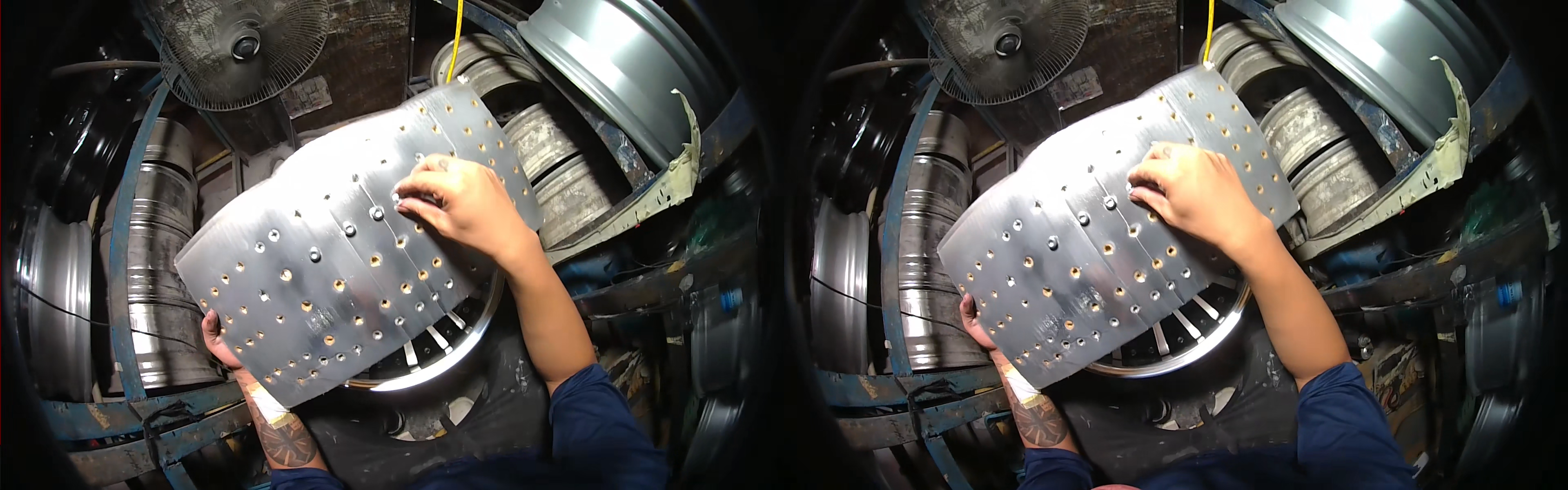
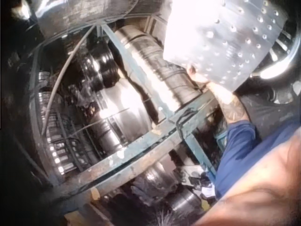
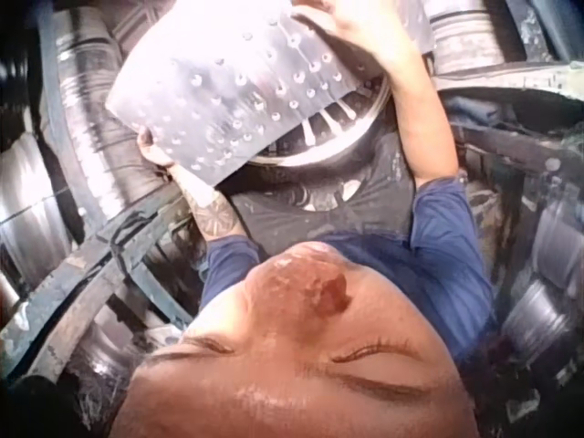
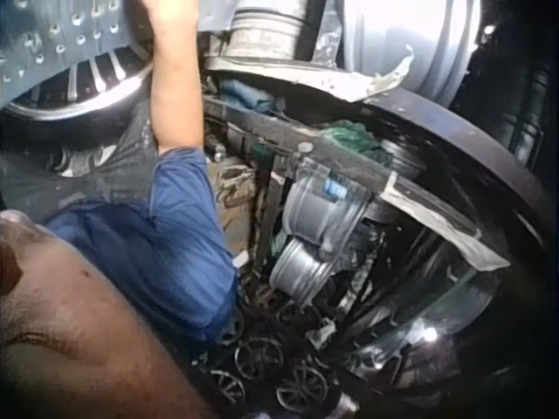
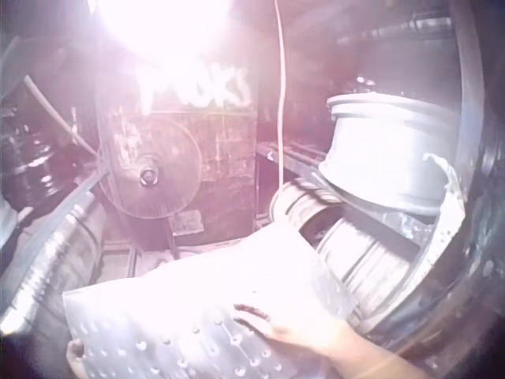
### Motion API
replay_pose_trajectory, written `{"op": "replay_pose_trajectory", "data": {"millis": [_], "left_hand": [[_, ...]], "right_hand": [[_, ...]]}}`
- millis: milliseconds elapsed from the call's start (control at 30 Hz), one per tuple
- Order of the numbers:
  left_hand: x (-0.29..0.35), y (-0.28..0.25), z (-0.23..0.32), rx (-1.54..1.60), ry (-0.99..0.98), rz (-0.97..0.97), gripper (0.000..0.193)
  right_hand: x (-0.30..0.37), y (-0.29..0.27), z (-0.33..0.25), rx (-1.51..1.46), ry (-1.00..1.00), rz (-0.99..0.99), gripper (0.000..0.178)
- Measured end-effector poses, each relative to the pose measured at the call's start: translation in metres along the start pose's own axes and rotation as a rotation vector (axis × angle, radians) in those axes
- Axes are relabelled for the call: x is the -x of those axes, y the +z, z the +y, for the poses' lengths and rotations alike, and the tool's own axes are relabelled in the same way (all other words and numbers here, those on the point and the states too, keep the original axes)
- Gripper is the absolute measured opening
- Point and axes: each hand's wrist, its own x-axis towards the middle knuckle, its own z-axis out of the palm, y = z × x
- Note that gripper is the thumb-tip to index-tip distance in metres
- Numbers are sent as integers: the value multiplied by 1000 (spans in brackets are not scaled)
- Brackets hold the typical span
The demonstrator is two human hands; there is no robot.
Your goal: The person positions a metal template over a wheel rim and uses a hammer to strike a series of small metal components around the outer edge by hand.
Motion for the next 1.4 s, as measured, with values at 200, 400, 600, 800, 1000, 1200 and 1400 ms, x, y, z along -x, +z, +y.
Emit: {"op": "replay_pose_trajectory", "data": {"millis": [200,400,600,800,1000,1200,1400], "left_hand": [[-3,-4,-2,-26,-36,131,47],[-5,10,-7,-20,3,160,49],[-9,3,-1,-48,-22,96,51],[-11,-24,18,-122,107,131,49],[-10,-42,36,-128,157,69,48],[-5,-48,42,-71,68,49,50],[-6,-42,43,-85,84,35,53]], "right_hand": [[0,-1,8,5,72,-68,17],[-3,2,19,-5,65,-50,14],[-6,-12,50,-816,192,40,23],[-1,-28,130,-1347,302,780,23],[16,50,195,-401,488,359,19],[22,99,204,133,523,18,21],[3,119,184,415,680,-216,19]]}}
